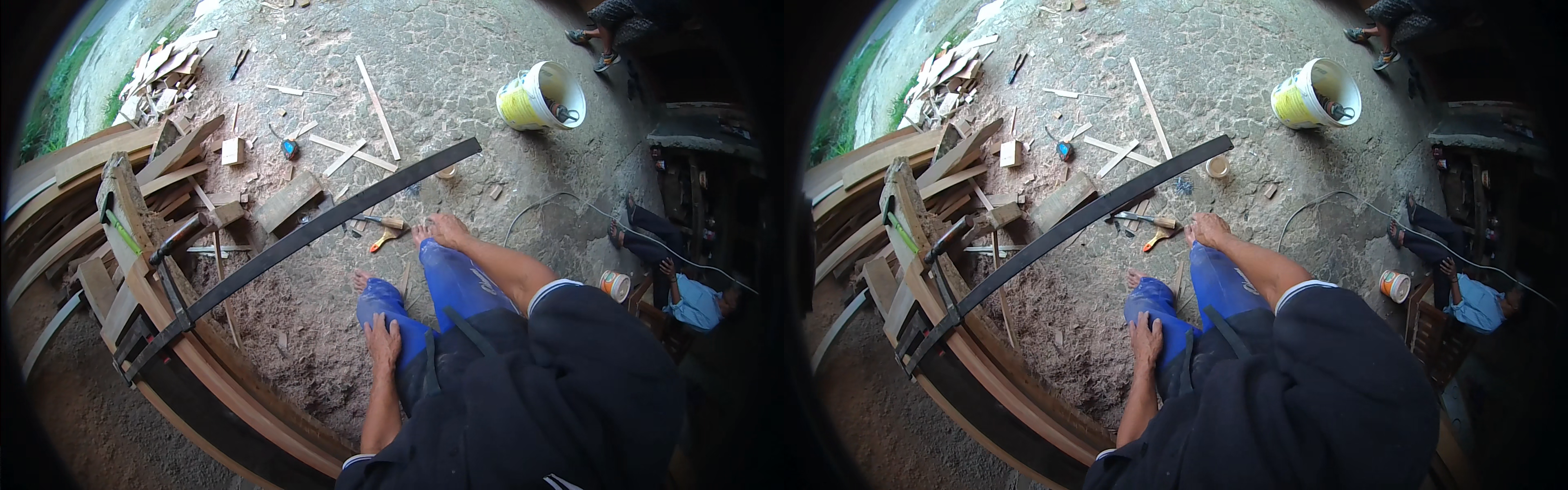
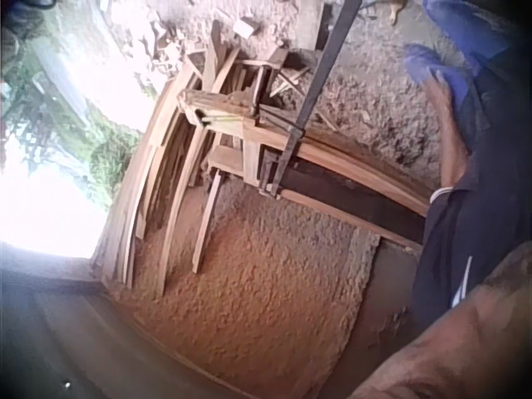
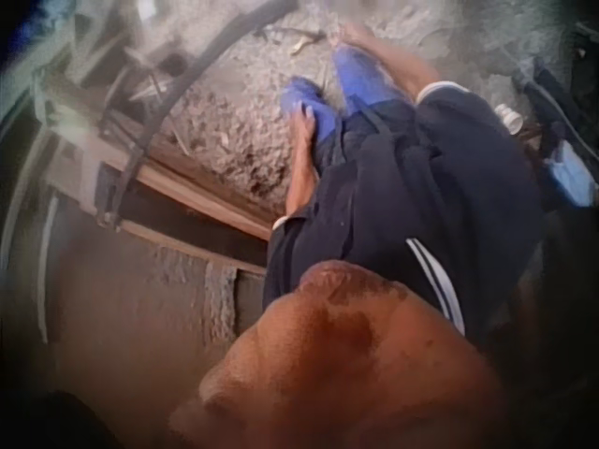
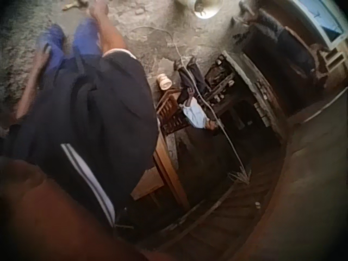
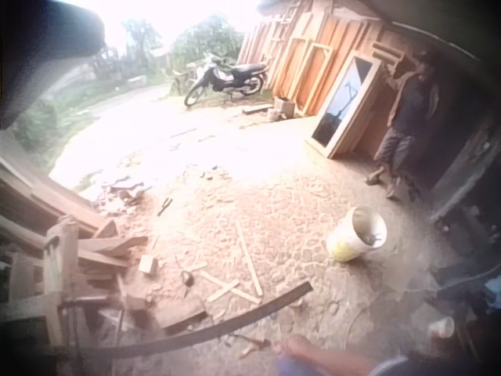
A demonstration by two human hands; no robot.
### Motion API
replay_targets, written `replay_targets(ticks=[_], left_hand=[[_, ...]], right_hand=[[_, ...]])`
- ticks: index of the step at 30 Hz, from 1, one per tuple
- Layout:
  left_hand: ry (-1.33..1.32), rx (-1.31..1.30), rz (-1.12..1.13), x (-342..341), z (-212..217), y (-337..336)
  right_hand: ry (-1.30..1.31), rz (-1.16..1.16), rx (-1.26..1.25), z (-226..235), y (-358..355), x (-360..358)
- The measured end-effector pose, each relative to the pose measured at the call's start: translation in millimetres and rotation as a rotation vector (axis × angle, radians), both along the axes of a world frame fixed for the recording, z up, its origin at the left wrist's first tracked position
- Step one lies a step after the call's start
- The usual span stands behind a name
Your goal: The person assembles a wooden frame by positioning planks and securing them with nails. They use a hammer to drive nails into the wood and a metal square to ensure alignment. The person kneels on the ground to reach the work area and continues hammering until the frame is secured.
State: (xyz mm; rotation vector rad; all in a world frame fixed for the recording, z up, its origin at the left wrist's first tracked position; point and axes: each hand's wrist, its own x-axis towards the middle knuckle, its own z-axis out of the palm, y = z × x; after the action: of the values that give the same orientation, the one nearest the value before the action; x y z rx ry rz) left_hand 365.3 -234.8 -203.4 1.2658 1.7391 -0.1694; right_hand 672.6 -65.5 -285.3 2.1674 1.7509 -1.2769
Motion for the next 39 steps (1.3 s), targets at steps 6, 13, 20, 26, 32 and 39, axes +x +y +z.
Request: replay_targets(ticks=[6,13,20,26,32,39], left_hand=[[0.162,0.177,-0.28,-29.3,-112.8,59.5],[0.155,0.331,-0.448,-68.2,-244.1,166.0],[-0.006,0.411,-0.417,-61.4,-334.3,250.8],[-0.04,0.436,-0.515,-54.7,-373.6,301.4],[-0.05,0.434,-0.491,-42.6,-363.7,321.8],[-0.08,0.472,-0.45,-31.8,-354.6,326.9]], right_hand=[[-0.115,-0.06,0.054,-114.2,28.5,11.9],[-0.209,0.071,0.116,-229.2,57.1,34.2],[-0.152,0.332,0.244,-341.4,84.9,63.7],[-0.166,0.615,0.396,-415.6,96.4,70.8],[-0.141,0.659,0.382,-433.7,98.8,72.9],[-0.08,0.67,0.342,-435.0,108.5,81.0]])
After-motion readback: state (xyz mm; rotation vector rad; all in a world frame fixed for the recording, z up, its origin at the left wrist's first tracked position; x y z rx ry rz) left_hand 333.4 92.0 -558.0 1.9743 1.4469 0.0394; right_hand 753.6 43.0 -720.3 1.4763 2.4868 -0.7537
